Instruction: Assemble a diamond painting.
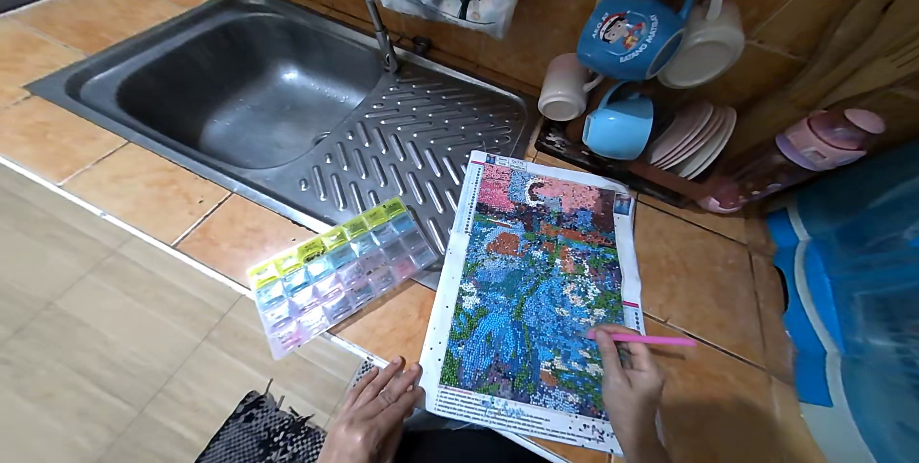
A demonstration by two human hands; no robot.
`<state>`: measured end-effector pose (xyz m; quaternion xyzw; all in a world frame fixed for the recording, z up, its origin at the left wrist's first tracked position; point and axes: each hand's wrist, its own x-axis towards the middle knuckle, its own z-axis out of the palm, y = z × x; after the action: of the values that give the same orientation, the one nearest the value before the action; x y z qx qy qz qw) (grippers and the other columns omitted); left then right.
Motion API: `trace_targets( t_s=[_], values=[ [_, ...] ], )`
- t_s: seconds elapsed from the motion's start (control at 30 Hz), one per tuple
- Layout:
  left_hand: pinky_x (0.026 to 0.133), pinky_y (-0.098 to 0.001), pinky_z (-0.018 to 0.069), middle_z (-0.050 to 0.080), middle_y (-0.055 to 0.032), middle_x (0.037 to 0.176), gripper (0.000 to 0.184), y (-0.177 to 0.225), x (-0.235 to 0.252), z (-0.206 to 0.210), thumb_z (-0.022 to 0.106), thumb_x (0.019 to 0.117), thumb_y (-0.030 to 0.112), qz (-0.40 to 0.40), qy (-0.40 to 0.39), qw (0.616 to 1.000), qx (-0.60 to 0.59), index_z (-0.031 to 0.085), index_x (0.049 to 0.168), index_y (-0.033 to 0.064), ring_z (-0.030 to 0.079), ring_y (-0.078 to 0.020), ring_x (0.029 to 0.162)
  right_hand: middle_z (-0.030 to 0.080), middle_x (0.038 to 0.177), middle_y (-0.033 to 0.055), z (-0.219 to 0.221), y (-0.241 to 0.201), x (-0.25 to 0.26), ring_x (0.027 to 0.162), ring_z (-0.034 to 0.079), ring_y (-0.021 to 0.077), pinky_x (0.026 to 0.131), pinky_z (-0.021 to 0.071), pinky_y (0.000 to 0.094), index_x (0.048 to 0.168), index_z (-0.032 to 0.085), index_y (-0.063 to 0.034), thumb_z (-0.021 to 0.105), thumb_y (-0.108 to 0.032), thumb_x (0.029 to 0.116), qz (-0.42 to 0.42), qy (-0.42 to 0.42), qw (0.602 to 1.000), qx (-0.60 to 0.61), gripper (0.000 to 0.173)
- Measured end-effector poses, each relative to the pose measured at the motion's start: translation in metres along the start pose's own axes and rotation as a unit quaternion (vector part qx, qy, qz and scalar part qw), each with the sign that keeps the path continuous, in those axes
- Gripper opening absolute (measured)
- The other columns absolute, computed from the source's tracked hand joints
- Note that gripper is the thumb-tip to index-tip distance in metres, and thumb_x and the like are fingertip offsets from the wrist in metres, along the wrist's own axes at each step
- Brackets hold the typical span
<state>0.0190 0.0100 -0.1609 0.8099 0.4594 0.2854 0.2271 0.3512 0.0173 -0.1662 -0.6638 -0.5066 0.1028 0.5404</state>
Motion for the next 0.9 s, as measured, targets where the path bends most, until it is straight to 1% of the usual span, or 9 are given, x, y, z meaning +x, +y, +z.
trace_targets(
  t_s=[0.1,0.37,0.57,0.73,0.83,0.9],
  values=[
    [0.11,-0.0478,0.0452,0.074,-0.0105,0.124,0.029,0.0,0.0,0.0,0.053,0.0924,0.002,0.0,0.0,1.0,-0.001,0.079,0.104,0.0052,0.064,-0.0332,0.126,0.07,0.087,0.0013,0.0,-0.002,0.0,0.085,0.064,-0.0065,0.081,0.0523,0.0102,0.092,0.066,0.0087,0.057,-0.007,0.0936,0.004,-0.004,1.0,0.009,0.018],
    [0.109,-0.0484,0.0461,0.074,-0.0108,0.123,0.028,0.0,0.0,0.001,0.054,0.092,0.001,-0.002,0.0,1.0,0.0,0.079,0.103,0.005,0.065,-0.034,0.125,0.07,0.089,0.0031,0.0,-0.002,0.0,0.085,0.064,-0.0065,0.082,0.0513,0.0096,0.094,0.065,0.0104,0.057,-0.006,0.0939,0.012,0.011,1.0,0.001,0.019],
    [0.11,-0.0486,0.0454,0.073,-0.0112,0.125,0.028,0.0,0.0,-0.001,0.055,0.0917,0.001,-0.004,-0.006,1.0,-0.006,0.079,0.105,0.0046,0.064,-0.0342,0.126,0.07,0.089,0.0002,0.0,-0.004,0.003,0.085,0.065,-0.0061,0.081,0.053,0.0107,0.094,0.065,0.0076,0.058,-0.005,0.0941,0.027,0.028,0.999,0.018,0.015],
    [0.11,-0.0498,0.0447,0.073,-0.0132,0.125,0.027,0.0,0.001,-0.002,0.055,0.0927,0.001,-0.002,-0.014,1.0,-0.015,0.079,0.105,0.0033,0.063,-0.0365,0.126,0.07,0.09,0.0027,-0.001,-0.007,0.011,0.086,0.064,-0.0058,0.081,0.0524,0.0109,0.095,0.065,0.0106,0.058,-0.005,0.0941,0.023,0.039,0.999,-0.003,0.017],
    [0.111,-0.0507,0.0439,0.073,-0.0147,0.125,0.025,0.0,0.001,-0.003,0.056,0.0952,0.003,-0.002,-0.019,1.0,-0.024,0.078,0.106,0.0021,0.063,-0.0383,0.127,0.07,0.089,0.0061,-0.009,0.001,0.019,0.085,0.066,-0.0009,0.081,0.0542,0.0151,0.095,0.067,0.0101,0.059,-0.009,0.0946,0.022,0.059,0.997,-0.042,0.021],
    [0.111,-0.0513,0.0435,0.073,-0.0159,0.124,0.024,0.0,0.001,-0.004,0.057,0.0951,0.002,-0.004,-0.025,0.999,-0.03,0.078,0.106,0.001,0.062,-0.0399,0.126,0.07,0.089,0.0084,-0.016,0.006,0.023,0.084,0.067,0.0008,0.081,0.0552,0.0169,0.097,0.065,0.0121,0.058,-0.009,0.0958,0.034,0.081,0.995,-0.05,0.022]
  ],
)
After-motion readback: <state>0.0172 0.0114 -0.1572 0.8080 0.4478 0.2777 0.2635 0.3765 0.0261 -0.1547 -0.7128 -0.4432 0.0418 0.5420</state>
